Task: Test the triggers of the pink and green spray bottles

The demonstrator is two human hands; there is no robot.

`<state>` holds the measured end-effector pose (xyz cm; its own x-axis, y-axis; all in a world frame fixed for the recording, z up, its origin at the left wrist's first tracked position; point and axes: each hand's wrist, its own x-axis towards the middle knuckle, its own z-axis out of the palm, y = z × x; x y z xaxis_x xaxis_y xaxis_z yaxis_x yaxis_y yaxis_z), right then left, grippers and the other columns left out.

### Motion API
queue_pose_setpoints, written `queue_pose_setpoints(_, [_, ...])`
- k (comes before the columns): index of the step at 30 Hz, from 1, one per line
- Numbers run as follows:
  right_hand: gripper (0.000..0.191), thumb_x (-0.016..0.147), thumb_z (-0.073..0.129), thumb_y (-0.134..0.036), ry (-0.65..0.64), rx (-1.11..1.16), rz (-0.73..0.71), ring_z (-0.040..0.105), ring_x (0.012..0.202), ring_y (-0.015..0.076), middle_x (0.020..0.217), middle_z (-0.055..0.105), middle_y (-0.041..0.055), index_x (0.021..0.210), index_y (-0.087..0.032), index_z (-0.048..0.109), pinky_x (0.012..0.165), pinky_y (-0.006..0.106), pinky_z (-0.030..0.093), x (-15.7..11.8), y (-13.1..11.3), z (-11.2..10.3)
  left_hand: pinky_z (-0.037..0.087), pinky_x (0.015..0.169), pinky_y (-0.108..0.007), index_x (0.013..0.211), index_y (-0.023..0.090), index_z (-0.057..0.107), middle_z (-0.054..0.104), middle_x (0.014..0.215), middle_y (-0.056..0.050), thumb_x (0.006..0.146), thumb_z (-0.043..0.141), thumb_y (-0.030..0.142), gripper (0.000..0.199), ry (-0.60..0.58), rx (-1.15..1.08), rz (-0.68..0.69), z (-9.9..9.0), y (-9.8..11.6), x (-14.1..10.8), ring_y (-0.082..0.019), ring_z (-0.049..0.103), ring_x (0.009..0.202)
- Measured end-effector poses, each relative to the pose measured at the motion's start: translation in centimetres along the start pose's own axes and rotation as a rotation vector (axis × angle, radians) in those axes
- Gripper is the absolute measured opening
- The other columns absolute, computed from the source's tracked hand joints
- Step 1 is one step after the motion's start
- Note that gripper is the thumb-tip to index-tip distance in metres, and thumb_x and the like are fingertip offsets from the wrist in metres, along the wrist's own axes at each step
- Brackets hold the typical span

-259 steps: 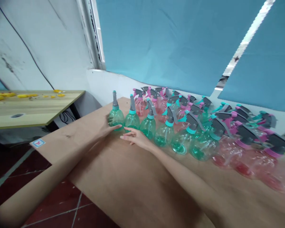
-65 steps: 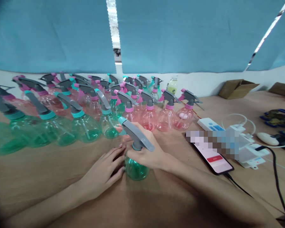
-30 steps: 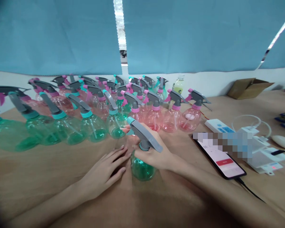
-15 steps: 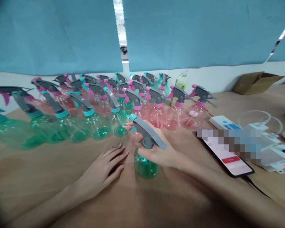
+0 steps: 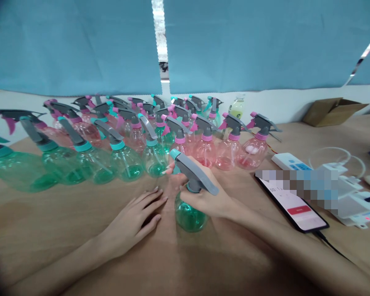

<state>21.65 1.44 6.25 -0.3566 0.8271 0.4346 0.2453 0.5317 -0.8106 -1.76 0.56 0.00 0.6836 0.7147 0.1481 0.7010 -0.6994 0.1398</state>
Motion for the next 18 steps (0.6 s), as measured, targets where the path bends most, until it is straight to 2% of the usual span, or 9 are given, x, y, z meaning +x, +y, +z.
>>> queue_pose_setpoints(2, [0.032,0.068,0.046,-0.012,-0.024,0.032,0.031,0.065,0.077,0.0152,0.093,0.066,-0.0005,0.096,-0.025,0.051,0.072,0.029,0.056,0.03,-0.09,-0.04,0.033,0.106,-0.045,0.134,0.019,0.047,0.047,0.140,-0.008,0.096,0.041,0.030,0.040,0.006,0.000,0.003,-0.06,0.07,0.00,-0.025,0.038,0.132])
queue_pose_setpoints(7, [0.026,0.067,0.048,-0.016,0.012,0.037,0.040,0.064,0.075,0.0161,0.096,0.064,0.0017,0.091,-0.026,0.052,0.072,0.031,0.058,0.13,-0.64,0.01,0.034,0.105,-0.044,0.134,0.019,0.047,0.046,0.141,-0.008,0.096,0.042,0.030,0.040,-0.004,-0.003,-0.008,-0.15,0.14,0.00,-0.025,0.038,0.131])
queue_pose_setpoints(12, [0.024,0.066,0.049,-0.014,0.058,-0.052,0.020,0.056,0.056,0.0146,0.066,0.055,-0.0029,0.086,-0.027,0.050,0.065,0.031,0.057,0.05,-0.68,-0.02,0.032,0.107,-0.045,0.135,0.019,0.046,0.046,0.141,-0.007,0.096,0.042,0.030,0.041,-0.010,-0.001,-0.005,-0.03,-0.01,0.07,-0.025,0.037,0.132])
queue_pose_setpoints(18, [0.023,0.065,0.051,-0.014,0.059,-0.052,0.039,0.063,0.066,0.0180,0.070,0.058,-0.0009,0.085,-0.027,0.049,0.062,0.030,0.056,-0.05,-0.82,-0.11,0.032,0.106,-0.045,0.135,0.020,0.046,0.045,0.142,-0.007,0.096,0.042,0.030,0.041,-0.010,0.003,-0.008,0.01,0.02,0.08,-0.025,0.037,0.132])
